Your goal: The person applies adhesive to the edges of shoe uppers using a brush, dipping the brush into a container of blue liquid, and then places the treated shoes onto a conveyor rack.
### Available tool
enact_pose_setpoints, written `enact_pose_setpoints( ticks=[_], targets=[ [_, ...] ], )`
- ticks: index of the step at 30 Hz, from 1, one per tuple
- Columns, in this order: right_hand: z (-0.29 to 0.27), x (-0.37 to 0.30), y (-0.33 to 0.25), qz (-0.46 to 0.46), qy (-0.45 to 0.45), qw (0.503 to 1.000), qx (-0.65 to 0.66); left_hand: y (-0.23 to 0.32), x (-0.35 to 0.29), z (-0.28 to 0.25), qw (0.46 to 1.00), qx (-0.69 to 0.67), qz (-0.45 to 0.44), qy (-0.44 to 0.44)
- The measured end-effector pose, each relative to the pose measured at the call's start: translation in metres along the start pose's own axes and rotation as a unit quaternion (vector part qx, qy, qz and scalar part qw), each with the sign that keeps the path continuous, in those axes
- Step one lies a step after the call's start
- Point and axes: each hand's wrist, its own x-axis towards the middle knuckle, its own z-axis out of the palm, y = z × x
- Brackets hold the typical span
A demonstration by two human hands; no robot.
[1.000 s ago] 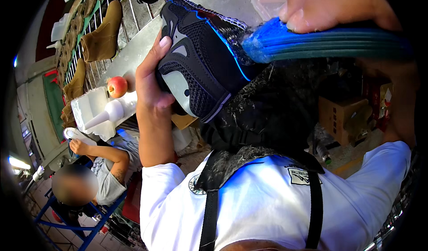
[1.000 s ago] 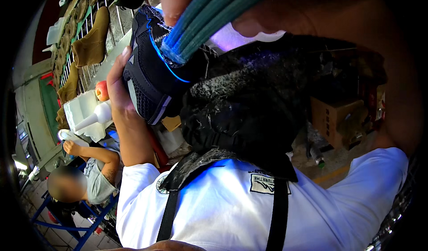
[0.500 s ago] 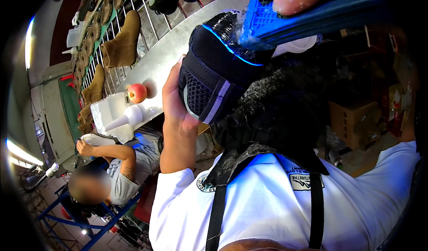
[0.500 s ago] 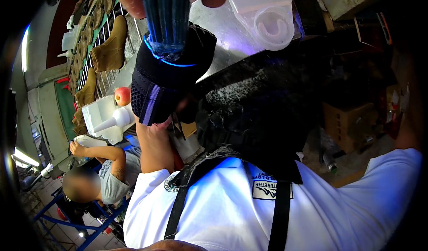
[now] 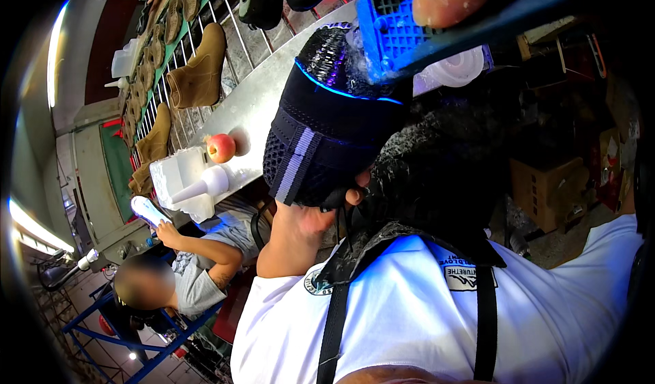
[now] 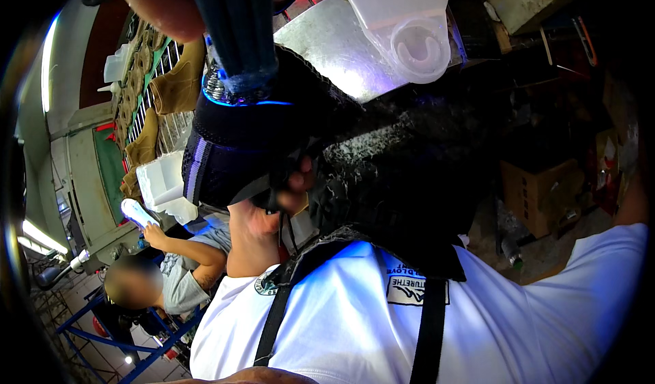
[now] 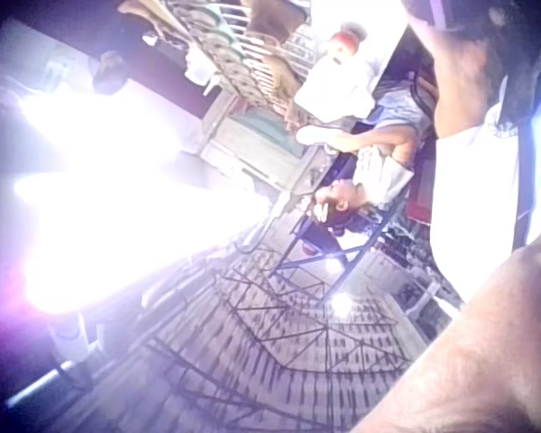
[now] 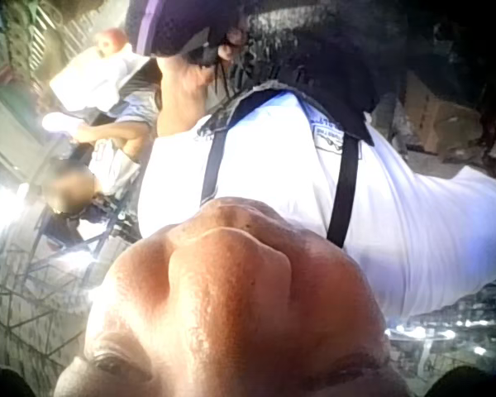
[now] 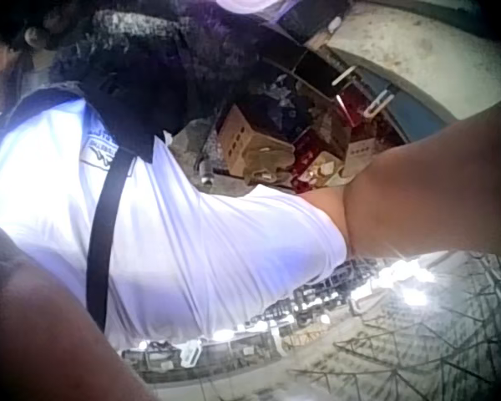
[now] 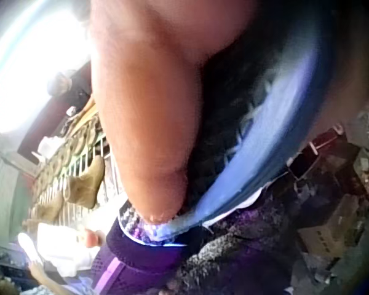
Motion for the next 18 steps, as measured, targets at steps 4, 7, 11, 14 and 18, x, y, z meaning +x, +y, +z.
enact_pose_setpoints(
  ticks=[4,7,11,14,18],
  targets=[
    [0.010,-0.011,0.003,-0.009,0.038,0.999,-0.001,-0.005,-0.001,0.007,0.994,-0.014,-0.076,-0.074],
    [0.016,-0.012,0.008,-0.020,0.021,1.000,-0.005,-0.010,-0.008,0.000,0.987,-0.039,-0.101,-0.118],
    [-0.001,-0.001,-0.004,-0.032,-0.036,0.998,-0.039,-0.016,-0.007,-0.011,0.976,-0.094,-0.124,-0.155],
    [-0.018,0.017,-0.014,-0.044,-0.116,0.991,-0.050,-0.022,-0.004,-0.019,0.961,-0.132,-0.149,-0.193],
    [-0.037,0.045,-0.027,-0.063,-0.223,0.971,-0.052,-0.027,0.000,-0.008,0.938,-0.180,-0.205,-0.213]
  ],
)
